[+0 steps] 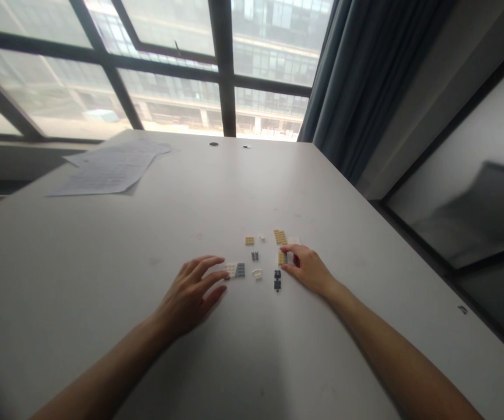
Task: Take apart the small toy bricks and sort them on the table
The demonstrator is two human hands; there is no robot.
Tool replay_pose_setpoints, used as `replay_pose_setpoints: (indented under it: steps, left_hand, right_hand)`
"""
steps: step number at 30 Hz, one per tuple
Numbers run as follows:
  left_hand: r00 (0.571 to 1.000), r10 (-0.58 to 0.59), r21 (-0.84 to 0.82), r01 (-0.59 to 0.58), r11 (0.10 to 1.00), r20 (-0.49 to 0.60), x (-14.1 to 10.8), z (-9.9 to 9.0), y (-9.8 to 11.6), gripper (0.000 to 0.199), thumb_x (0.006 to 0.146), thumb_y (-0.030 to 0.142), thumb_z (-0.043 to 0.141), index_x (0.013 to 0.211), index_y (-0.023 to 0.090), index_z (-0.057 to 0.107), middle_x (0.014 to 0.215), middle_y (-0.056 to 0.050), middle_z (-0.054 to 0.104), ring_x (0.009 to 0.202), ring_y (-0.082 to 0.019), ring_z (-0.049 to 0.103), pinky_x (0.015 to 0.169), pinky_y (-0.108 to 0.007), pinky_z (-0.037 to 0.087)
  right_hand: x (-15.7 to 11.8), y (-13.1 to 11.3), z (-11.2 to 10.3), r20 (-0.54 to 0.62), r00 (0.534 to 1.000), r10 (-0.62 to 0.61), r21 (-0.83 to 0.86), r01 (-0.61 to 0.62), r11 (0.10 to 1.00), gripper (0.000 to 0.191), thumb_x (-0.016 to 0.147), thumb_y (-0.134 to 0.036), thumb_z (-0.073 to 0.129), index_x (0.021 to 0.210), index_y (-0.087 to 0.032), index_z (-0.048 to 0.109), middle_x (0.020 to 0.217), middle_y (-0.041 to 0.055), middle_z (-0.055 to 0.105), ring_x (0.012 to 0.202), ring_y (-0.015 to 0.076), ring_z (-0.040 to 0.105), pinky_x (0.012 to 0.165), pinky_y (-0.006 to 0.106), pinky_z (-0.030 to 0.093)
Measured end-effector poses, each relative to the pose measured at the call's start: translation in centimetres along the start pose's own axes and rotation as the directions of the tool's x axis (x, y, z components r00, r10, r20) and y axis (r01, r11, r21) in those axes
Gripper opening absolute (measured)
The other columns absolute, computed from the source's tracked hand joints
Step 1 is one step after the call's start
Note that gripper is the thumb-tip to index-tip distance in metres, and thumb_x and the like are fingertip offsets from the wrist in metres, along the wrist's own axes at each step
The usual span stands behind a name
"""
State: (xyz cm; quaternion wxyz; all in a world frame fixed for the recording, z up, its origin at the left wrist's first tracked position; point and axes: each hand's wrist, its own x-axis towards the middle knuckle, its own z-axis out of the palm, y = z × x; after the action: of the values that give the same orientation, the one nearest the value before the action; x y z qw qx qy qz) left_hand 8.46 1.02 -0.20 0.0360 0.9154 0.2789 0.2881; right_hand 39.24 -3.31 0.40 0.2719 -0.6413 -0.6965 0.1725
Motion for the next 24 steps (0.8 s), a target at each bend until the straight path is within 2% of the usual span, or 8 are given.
replay_pose_setpoints:
  steps: [6, 11, 17, 24]
  left_hand:
    - [1.000, 0.004, 0.001, -0.004, 1.000, -0.006, 0.0, 0.0, 0.0, 0.017, 0.089, 0.022, 0.054, 0.104, 0.022, 0.062, 0.123, -0.009, 0.056, 0.116, -0.026, 0.048, 0.095, -0.044, 0.041]
    - [1.000, 0.002, 0.005, -0.002, 1.000, -0.011, 0.1, -0.1, 0.1, 0.017, 0.088, 0.021, 0.054, 0.103, 0.022, 0.062, 0.122, -0.009, 0.056, 0.116, -0.026, 0.048, 0.095, -0.044, 0.041]
    - [1.000, 0.004, 0.004, -0.004, 1.000, -0.010, 0.0, 0.0, 0.1, 0.018, 0.088, 0.021, 0.054, 0.104, 0.021, 0.062, 0.122, -0.010, 0.056, 0.115, -0.025, 0.049, 0.095, -0.043, 0.042]
    - [1.000, 0.002, 0.015, -0.002, 1.000, -0.018, 0.1, 0.0, 0.1, 0.018, 0.087, 0.021, 0.055, 0.103, 0.022, 0.063, 0.122, -0.010, 0.057, 0.115, -0.026, 0.049, 0.095, -0.043, 0.043]
  right_hand:
    - [0.1, -0.1, 0.4, -0.028, 0.999, -0.045, -0.019, 0.044, 0.999, 0.032, 0.080, -0.025, 0.062, 0.111, -0.020, 0.063, 0.090, 0.0043, 0.065, 0.066, 0.0151, 0.053, 0.065, 0.028, 0.045]
    - [0.1, -0.1, 0.5, -0.039, 0.998, -0.043, -0.029, 0.042, 0.999, 0.032, 0.080, -0.026, 0.063, 0.112, -0.020, 0.063, 0.088, 0.0037, 0.065, 0.066, 0.0151, 0.053, 0.064, 0.028, 0.045]
    - [-1.0, 0.1, -0.5, -0.076, 0.997, 0.034, 0.041, -0.031, 0.999, 0.038, 0.080, -0.032, 0.064, 0.117, -0.019, 0.060, 0.081, 0.0019, 0.061, 0.064, 0.0148, 0.053, 0.062, 0.028, 0.046]
    - [-2.1, 1.4, -1.7, -0.136, 0.990, 0.046, -0.045, -0.052, 0.998, 0.034, 0.082, -0.031, 0.061, 0.114, -0.020, 0.061, 0.084, 0.0025, 0.060, 0.065, 0.0151, 0.053, 0.065, 0.030, 0.047]
